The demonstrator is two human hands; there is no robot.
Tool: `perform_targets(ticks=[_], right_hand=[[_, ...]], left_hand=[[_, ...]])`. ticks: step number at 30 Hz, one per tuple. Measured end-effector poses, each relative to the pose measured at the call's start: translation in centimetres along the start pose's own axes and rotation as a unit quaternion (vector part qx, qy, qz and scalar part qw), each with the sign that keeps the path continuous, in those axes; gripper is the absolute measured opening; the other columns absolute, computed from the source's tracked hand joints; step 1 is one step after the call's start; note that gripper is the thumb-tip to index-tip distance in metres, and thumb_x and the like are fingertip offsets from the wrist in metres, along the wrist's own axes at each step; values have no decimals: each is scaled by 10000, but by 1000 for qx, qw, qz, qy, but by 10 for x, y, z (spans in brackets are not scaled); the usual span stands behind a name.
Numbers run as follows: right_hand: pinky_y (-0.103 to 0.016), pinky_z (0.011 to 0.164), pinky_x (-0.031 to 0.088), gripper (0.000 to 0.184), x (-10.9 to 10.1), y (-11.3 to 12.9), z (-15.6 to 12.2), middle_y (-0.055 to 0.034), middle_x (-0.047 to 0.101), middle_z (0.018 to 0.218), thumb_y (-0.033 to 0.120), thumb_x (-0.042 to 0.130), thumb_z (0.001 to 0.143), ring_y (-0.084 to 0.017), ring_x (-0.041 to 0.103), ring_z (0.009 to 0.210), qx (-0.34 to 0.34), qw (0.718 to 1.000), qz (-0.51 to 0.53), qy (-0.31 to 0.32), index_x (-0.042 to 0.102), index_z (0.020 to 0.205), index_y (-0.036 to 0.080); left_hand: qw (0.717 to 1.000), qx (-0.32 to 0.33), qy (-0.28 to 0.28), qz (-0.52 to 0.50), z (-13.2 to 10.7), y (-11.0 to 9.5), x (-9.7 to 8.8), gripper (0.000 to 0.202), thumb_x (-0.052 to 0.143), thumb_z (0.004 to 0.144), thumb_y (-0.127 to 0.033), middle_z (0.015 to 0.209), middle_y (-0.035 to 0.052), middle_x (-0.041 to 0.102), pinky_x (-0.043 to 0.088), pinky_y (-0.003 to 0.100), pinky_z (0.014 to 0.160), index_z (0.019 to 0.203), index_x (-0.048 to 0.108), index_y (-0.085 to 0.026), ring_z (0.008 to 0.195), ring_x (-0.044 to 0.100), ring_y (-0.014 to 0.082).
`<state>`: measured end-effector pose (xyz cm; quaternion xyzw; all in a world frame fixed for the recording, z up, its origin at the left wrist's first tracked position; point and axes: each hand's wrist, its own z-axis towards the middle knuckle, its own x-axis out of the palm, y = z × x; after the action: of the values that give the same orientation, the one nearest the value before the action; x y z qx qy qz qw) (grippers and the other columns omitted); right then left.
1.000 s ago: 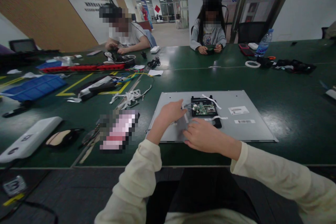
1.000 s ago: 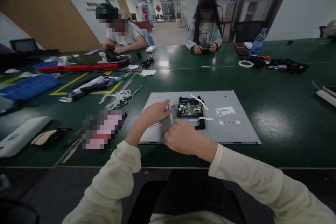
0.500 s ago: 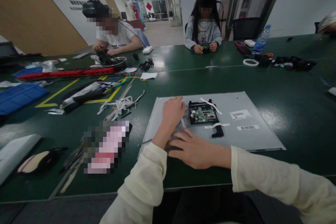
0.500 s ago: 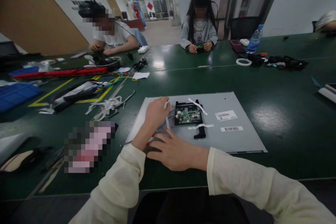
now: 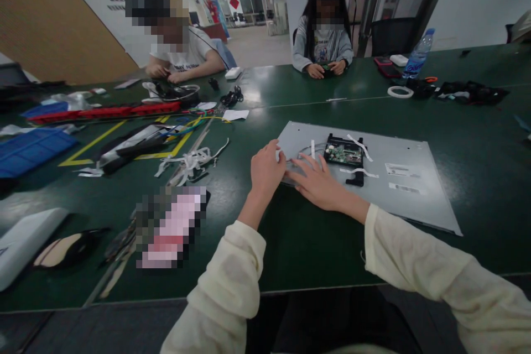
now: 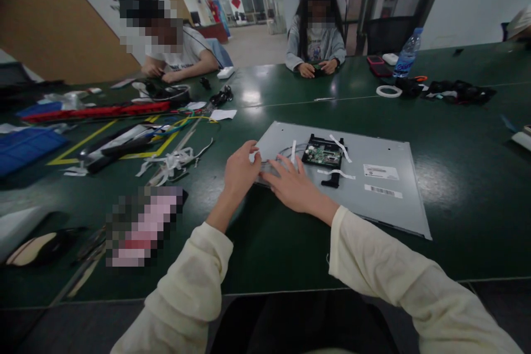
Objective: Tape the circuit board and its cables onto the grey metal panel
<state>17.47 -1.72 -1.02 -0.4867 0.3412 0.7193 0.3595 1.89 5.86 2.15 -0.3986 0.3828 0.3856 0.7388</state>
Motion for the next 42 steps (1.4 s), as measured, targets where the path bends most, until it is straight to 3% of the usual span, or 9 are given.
perform_targets(ticks=[5,11,21,29,37,42], right_hand=[[-697,1057,134,515,8,-56,0,-106,277,1523,306,373,952,-351,140,1421,112,993,-34,-18,328,1464,287],[-687,1053,172,515,3,-117,-15,-121,288,1511,392,333,952,-367,164,1405,228,971,-70,-25,343,1451,264],[-729,1008,179,533,5,-198,-44,-146,302,1496,447,327,935,-392,184,1381,345,932,-105,-38,381,1422,236],[-738,975,154,505,6,-245,-58,-154,375,1451,412,343,929,-394,228,1341,399,906,-121,-65,427,1393,229],[-660,934,178,483,-1,-290,-67,-234,367,1421,344,381,918,-384,228,1295,441,890,-89,-67,493,1357,178],[-646,903,193,456,-10,-303,-79,-288,409,1334,337,378,917,-376,267,1256,460,878,-114,-65,565,1270,118]], left_hand=[[1000,10,8,-21,-3,-1,2,455,450,909,-207,1096,73,684,473,315,882,1356,387,-160,1018,637,211],[998,0,38,-40,-4,-3,3,517,465,905,-199,1089,75,681,490,310,850,1403,330,-162,986,645,206],[996,18,69,-52,-10,-7,3,582,451,916,-196,1077,78,680,490,304,838,1455,239,-147,975,642,194],[995,27,79,-54,-11,-8,2,597,446,926,-200,1061,76,678,495,294,800,1470,205,-152,930,647,183],[994,36,105,-26,-16,-9,1,556,430,945,-229,997,72,688,494,293,764,1460,231,-161,913,653,192],[991,51,126,-20,-17,-10,2,548,427,949,-239,1001,73,686,498,304,759,1460,240,-172,925,654,202]])
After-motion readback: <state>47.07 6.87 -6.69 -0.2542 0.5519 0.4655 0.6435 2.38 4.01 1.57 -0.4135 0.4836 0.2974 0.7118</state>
